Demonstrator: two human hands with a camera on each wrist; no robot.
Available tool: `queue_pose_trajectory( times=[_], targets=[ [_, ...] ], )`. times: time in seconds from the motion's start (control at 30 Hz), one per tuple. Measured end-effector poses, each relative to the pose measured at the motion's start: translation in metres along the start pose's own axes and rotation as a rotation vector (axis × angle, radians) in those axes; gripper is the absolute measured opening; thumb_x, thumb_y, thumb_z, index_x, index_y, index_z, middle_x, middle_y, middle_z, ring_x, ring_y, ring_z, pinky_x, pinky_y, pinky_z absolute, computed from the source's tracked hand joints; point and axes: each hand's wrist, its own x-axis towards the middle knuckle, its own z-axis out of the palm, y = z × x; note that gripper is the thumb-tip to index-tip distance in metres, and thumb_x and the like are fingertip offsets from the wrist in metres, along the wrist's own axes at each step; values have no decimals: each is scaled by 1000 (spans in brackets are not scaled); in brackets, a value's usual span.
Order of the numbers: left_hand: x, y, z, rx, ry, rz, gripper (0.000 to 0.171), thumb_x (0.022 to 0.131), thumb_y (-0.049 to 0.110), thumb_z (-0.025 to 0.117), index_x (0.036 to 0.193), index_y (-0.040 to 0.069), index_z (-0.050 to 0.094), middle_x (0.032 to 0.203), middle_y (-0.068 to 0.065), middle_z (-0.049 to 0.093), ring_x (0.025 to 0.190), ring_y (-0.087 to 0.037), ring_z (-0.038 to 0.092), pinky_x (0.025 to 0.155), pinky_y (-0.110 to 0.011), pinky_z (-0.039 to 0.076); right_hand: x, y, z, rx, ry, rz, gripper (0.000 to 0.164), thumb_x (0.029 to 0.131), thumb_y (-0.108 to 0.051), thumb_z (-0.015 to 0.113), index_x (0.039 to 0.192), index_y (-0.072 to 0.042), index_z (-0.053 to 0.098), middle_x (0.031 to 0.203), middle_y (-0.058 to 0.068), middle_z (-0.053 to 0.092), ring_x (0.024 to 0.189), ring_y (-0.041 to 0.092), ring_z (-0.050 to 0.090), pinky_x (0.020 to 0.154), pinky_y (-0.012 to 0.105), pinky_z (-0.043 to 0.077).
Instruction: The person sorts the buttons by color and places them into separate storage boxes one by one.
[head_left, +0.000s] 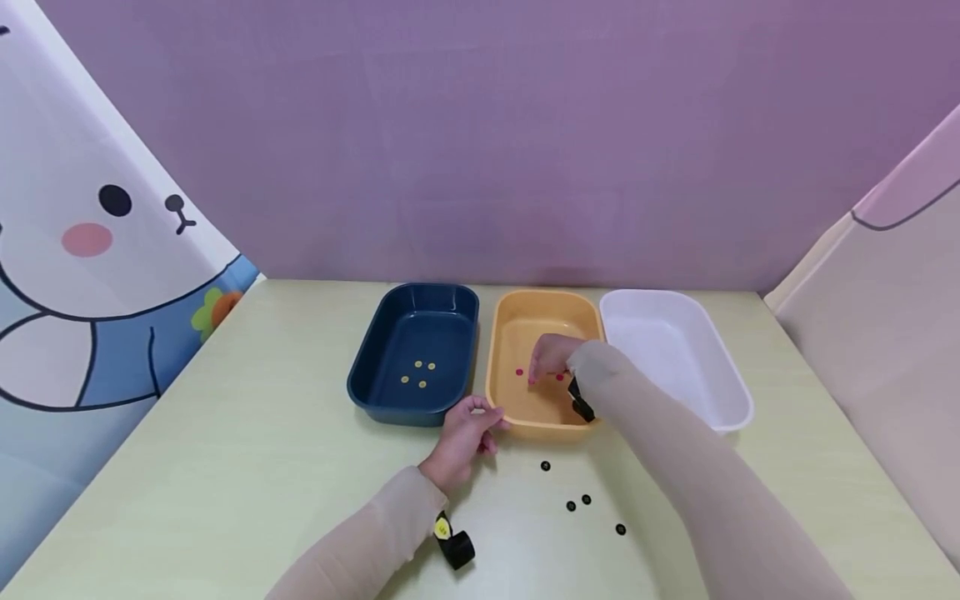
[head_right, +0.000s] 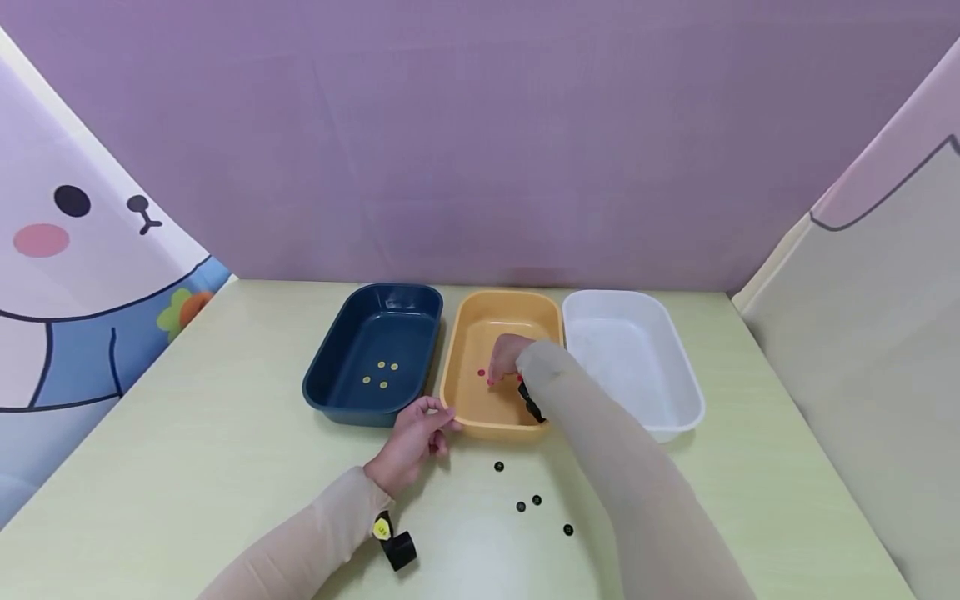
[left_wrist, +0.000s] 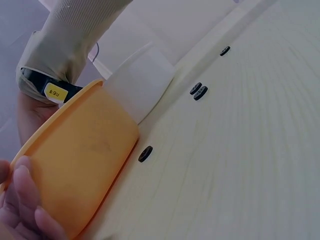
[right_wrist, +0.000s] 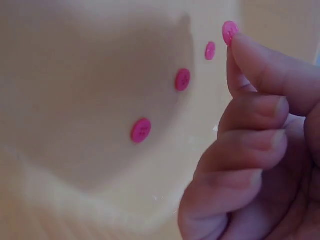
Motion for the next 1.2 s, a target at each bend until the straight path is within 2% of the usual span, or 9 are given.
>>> queue_pose_trajectory(
  times=[0.23,0.5,0.6,0.67,0.77,0.93,1.07,1.2],
  targets=[
    [-4,0,4,-11,-10,7,12,94,4,59,87,8,50,68,2,67,41,-6,44,45,-20,37,2,4,3,-26,-41,-1,5,82,-7,69,83,-5,73,61,-6,46,51,6,36,48,17,30],
    [0,3,8,-8,-13,-1,10,94,4,58,91,7,49,70,0,68,42,-8,45,45,-20,39,-2,1,-1,-100,-9,25,5,81,-5,67,79,-7,71,67,-4,52,54,8,40,49,18,34],
    [3,3,10,0,-13,-16,10,94,5,58,90,7,49,70,0,68,42,-8,45,45,-20,39,-6,0,-6,-115,17,25,4,79,-4,69,81,-7,71,77,-1,60,64,10,47,56,20,38],
    [4,2,11,-2,-23,-25,11,94,5,59,89,7,49,69,0,67,42,-8,45,46,-20,39,-9,1,-9,-123,47,16,10,78,-5,70,88,-5,71,87,1,63,75,13,50,65,22,41],
    [7,1,10,-8,-30,-46,11,94,5,59,88,7,50,69,1,66,43,-8,45,47,-21,39,-17,1,-17,-106,83,-5,26,78,-7,71,103,-1,68,95,4,62,79,15,51,70,25,42],
    [8,5,5,-16,-19,-72,9,94,5,58,89,6,50,69,1,65,45,-8,45,48,-22,38,-35,9,-31,11,73,10,37,84,-11,69,119,1,60,77,4,54,59,11,41,53,22,35],
    [10,11,0,-31,-28,-70,8,95,5,57,90,5,50,70,1,64,46,-9,46,50,-21,40,-50,21,-39,31,100,36,35,88,-14,67,119,-1,60,82,4,55,63,14,44,55,23,38],
    [13,15,-5,-51,-28,-60,7,96,5,55,91,4,50,72,0,63,49,-9,47,51,-21,42,-67,35,-47,13,151,9,33,87,-13,67,117,1,61,84,6,59,66,17,50,58,26,43]
  ],
)
